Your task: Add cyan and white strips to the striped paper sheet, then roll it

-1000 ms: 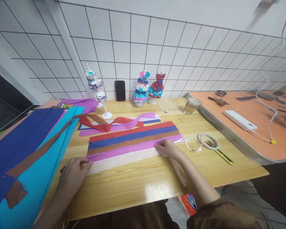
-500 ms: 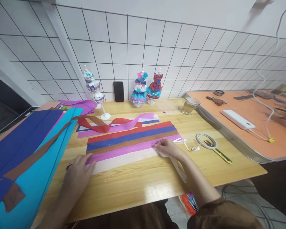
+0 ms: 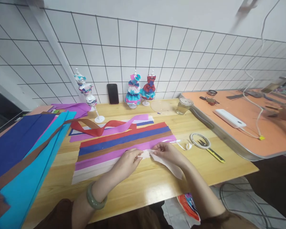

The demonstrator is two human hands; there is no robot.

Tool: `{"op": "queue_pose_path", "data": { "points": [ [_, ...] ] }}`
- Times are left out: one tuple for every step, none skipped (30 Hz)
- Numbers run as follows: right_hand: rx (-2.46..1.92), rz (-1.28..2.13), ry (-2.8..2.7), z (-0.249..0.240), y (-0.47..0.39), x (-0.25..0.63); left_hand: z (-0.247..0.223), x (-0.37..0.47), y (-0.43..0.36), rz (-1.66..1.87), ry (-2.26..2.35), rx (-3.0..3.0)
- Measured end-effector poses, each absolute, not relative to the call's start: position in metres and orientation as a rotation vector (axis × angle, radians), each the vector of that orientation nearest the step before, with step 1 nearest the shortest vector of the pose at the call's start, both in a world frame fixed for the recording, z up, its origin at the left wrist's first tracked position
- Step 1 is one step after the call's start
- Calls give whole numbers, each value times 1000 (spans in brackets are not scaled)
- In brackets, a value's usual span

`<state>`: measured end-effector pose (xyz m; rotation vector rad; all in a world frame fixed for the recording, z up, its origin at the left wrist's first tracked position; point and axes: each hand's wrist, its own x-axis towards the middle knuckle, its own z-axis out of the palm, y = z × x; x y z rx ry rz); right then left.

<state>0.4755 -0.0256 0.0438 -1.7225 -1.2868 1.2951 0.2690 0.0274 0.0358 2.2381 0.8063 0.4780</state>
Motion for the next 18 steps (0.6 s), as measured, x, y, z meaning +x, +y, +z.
{"op": "queue_pose_path", "data": {
  "points": [
    [-1735, 1265, -1299, 46, -28, 476, 30, 275, 31, 478, 810, 2176],
    [-1742, 1239, -1301, 49, -30, 476, 24, 281, 35, 472, 819, 2107],
    [-1739, 1224, -1298, 53, -33, 475, 18, 286, 39, 458, 835, 2033],
    [-1721, 1219, -1292, 57, -34, 473, 13, 289, 42, 435, 857, 1962],
    [-1690, 1223, -1289, 61, -36, 470, 9, 292, 45, 414, 876, 1908],
    [-1652, 1232, -1294, 65, -36, 466, 6, 294, 48, 407, 891, 1878],
    [-1615, 1239, -1309, 68, -37, 462, 6, 294, 50, 410, 898, 1873],
    [-1585, 1242, -1330, 71, -36, 457, 7, 293, 51, 423, 894, 1884],
    [-1563, 1238, -1349, 73, -35, 452, 10, 292, 52, 444, 879, 1900],
    [-1543, 1235, -1360, 73, -34, 447, 14, 291, 52, 471, 853, 1908],
    [-1520, 1238, -1360, 73, -32, 441, 18, 290, 50, 497, 815, 1897],
    [-1491, 1246, -1349, 72, -30, 436, 22, 289, 48, 519, 773, 1864],
    [-1460, 1254, -1336, 71, -28, 430, 26, 288, 46, 543, 733, 1812],
    [-1426, 1257, -1324, 69, -27, 425, 29, 289, 43, 569, 705, 1747],
    [-1393, 1248, -1316, 68, -26, 420, 30, 290, 40, 590, 699, 1664],
    [-1360, 1234, -1312, 68, -25, 415, 30, 291, 38, 600, 713, 1576],
    [-1322, 1225, -1314, 69, -26, 411, 29, 293, 36, 605, 741, 1492],
    [-1276, 1232, -1319, 70, -26, 409, 26, 295, 35, 610, 780, 1417]
  ]
}}
